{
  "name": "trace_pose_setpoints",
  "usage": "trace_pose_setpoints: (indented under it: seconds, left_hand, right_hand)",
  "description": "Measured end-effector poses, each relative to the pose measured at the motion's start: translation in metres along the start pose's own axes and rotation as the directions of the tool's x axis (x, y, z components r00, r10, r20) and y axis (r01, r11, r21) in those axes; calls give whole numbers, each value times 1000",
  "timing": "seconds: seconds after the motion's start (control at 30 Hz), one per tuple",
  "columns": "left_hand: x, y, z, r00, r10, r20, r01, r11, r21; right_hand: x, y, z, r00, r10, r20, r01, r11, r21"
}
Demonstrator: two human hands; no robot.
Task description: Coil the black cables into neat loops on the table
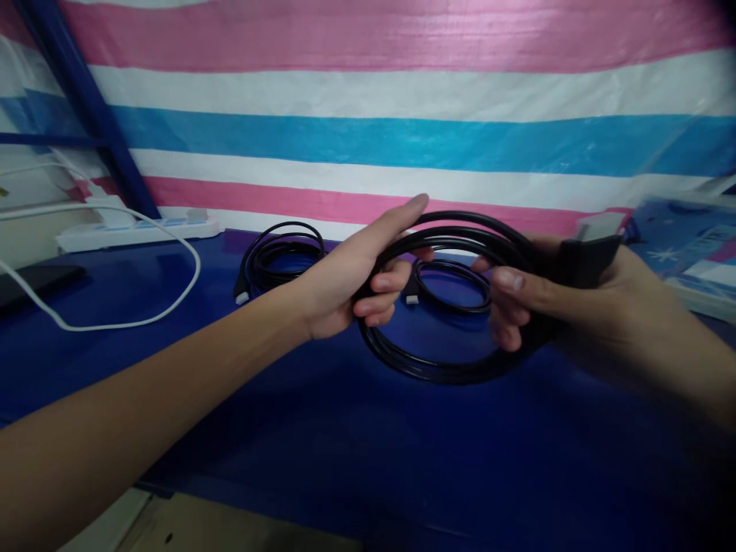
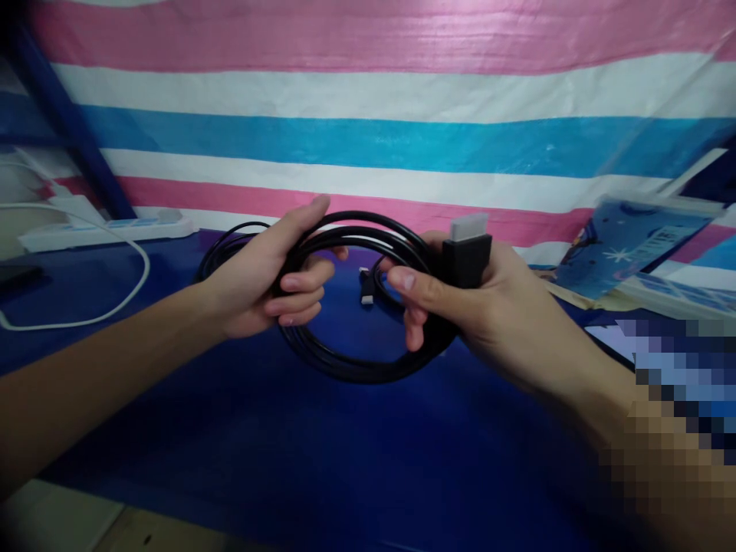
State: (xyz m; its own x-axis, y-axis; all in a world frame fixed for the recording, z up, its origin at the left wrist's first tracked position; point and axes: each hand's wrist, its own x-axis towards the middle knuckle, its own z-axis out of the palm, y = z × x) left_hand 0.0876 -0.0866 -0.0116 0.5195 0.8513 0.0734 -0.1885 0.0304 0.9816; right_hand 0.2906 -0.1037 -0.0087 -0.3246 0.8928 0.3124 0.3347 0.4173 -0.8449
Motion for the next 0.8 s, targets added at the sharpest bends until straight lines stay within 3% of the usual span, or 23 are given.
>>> trace_pose_setpoints:
  seconds: [0.17, 0.23, 0.4, 0.53, 0.6, 0.7, 0.73, 0.8]
  left_hand:
    - [-2, -3, 6, 994, 97, -53, -91, 990, 111]
    - [1, -7, 6, 988, 139, -70, -128, 982, 139]
    - [9, -21, -3, 937, 315, -154, -278, 935, 219]
    - [22, -36, -6, 940, 336, -68, -297, 898, 325]
    - [39, -41, -5, 929, 355, -103, -282, 861, 423]
    - [80, -44, -5, 882, 400, -247, -128, 709, 693]
    - [94, -43, -5, 901, 365, -232, -42, 607, 793]
    - [117, -42, -6, 929, 283, -240, 55, 533, 844]
  right_hand:
    - [-6, -1, 5, 968, 58, 243, -126, 952, 278]
    - [-6, 1, 7, 964, 77, 254, -166, 922, 350]
    - [2, 4, 2, 990, 139, -22, -116, 899, 422]
    - [14, 6, -8, 950, 266, -163, -144, 838, 527]
    - [24, 13, -13, 912, 341, -228, -187, 841, 507]
    - [44, 37, -20, 843, 375, -385, -222, 896, 385]
    - [51, 48, -23, 821, 368, -437, -226, 911, 344]
    - [60, 71, -30, 810, 320, -492, -232, 945, 232]
